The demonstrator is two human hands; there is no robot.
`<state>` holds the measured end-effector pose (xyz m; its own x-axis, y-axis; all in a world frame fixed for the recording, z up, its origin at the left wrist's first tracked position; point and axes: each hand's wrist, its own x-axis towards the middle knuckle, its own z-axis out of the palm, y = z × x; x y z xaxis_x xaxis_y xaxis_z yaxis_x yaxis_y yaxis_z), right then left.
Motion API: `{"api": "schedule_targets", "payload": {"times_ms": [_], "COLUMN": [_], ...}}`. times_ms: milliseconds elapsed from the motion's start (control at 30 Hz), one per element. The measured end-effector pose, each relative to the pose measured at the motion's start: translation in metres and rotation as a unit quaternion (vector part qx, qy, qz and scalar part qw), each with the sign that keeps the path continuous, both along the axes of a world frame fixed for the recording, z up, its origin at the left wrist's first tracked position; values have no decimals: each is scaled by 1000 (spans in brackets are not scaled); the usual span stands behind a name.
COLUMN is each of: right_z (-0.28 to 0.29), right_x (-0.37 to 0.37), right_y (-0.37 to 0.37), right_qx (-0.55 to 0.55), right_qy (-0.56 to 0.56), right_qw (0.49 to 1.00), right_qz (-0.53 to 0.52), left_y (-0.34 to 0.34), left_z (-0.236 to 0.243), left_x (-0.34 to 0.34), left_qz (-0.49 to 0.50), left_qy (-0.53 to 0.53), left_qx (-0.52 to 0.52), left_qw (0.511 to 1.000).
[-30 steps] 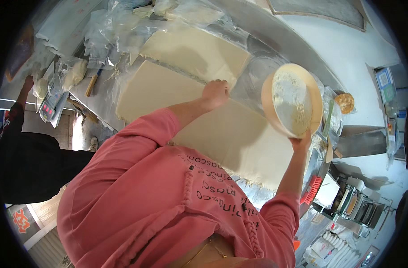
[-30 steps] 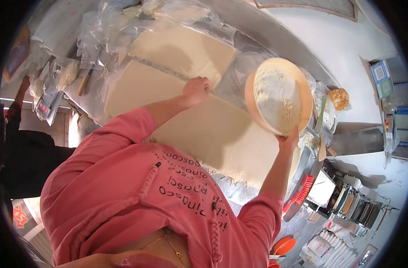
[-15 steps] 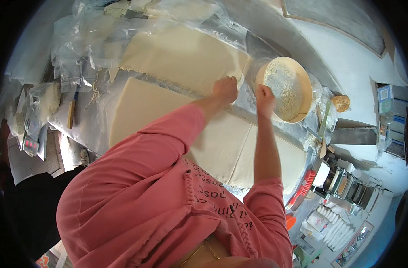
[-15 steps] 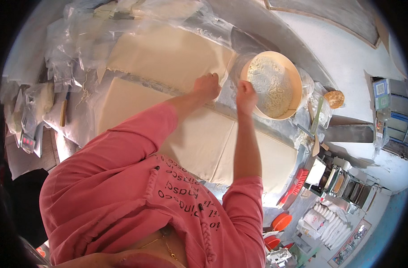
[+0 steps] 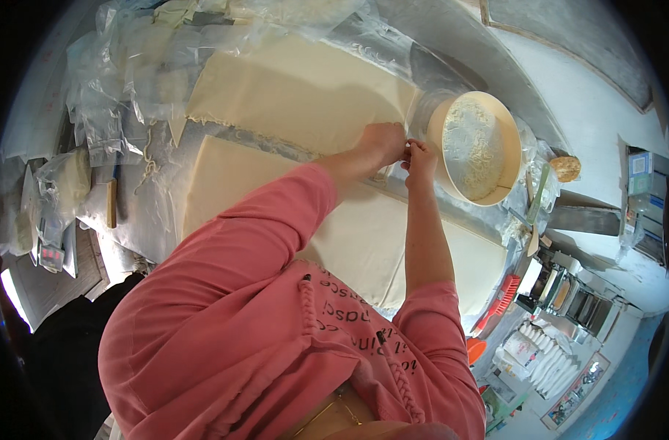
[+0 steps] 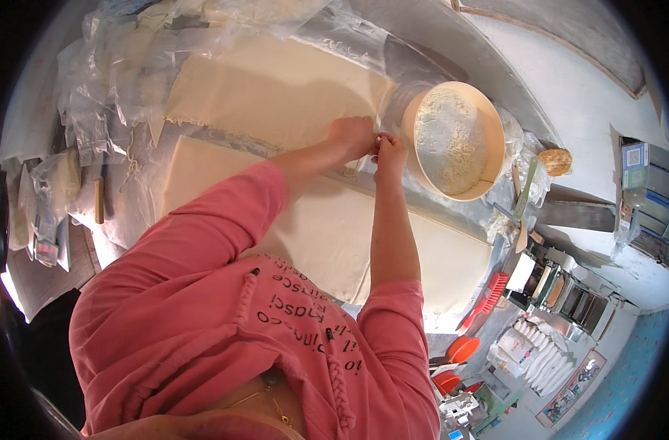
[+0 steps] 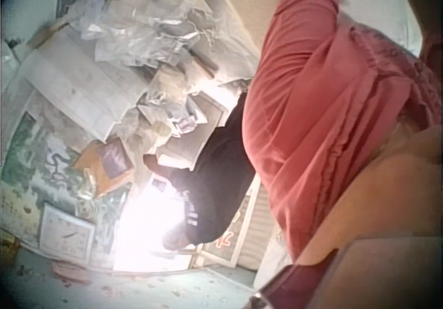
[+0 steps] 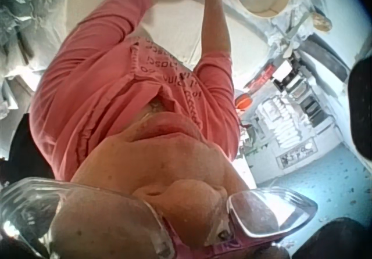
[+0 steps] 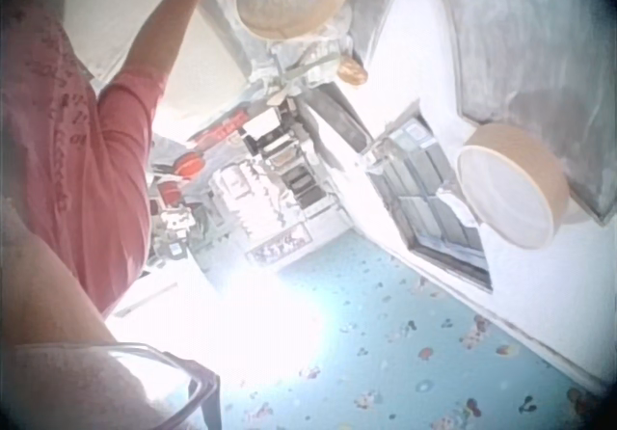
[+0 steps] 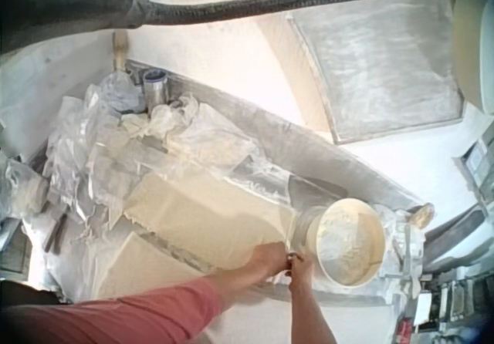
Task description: The person repeatedly spreads flour on large sheets of dough, folds them, and places them on a digital scale. They then pack the weighed dough into plastic bags and continue the process.
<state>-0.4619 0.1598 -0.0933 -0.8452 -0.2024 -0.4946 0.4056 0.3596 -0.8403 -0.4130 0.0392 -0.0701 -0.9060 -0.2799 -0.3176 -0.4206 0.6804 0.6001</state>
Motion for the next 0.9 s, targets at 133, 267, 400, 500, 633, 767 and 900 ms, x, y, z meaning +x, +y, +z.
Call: {"api": "schedule_targets", "payload": {"times_ms": [133, 267, 400, 500, 633, 767, 900], "right_z": [-2, -52, -72, -31, 11, 15, -6], "right_x": [6, -7, -15, 1, 18, 13, 16], "right_y": [1, 21, 5, -20, -37, -47, -44], "right_qx": [40, 125, 268, 348, 331, 175, 362], "right_qy": [26, 151, 159, 206, 252, 92, 229], "right_qw": [999, 980, 944, 896, 890, 979, 892], "right_qz": [12, 40, 114, 181, 187, 58, 145], "left_y": [-3, -14, -15, -21, -24, -9, -8], "left_z": [-10, -5, -38, -44, -34, -32, -15], "left_x": [-12, -13, 7, 30, 54, 73, 91], "left_qz": [-53, -92, 85, 105, 121, 107, 163], "left_qy": [-27, -105, 110, 142, 124, 287, 155], "left_qx": [-19, -16, 59, 114, 182, 40, 268], "left_qw": [998, 990, 989, 978, 968, 951, 937]}}
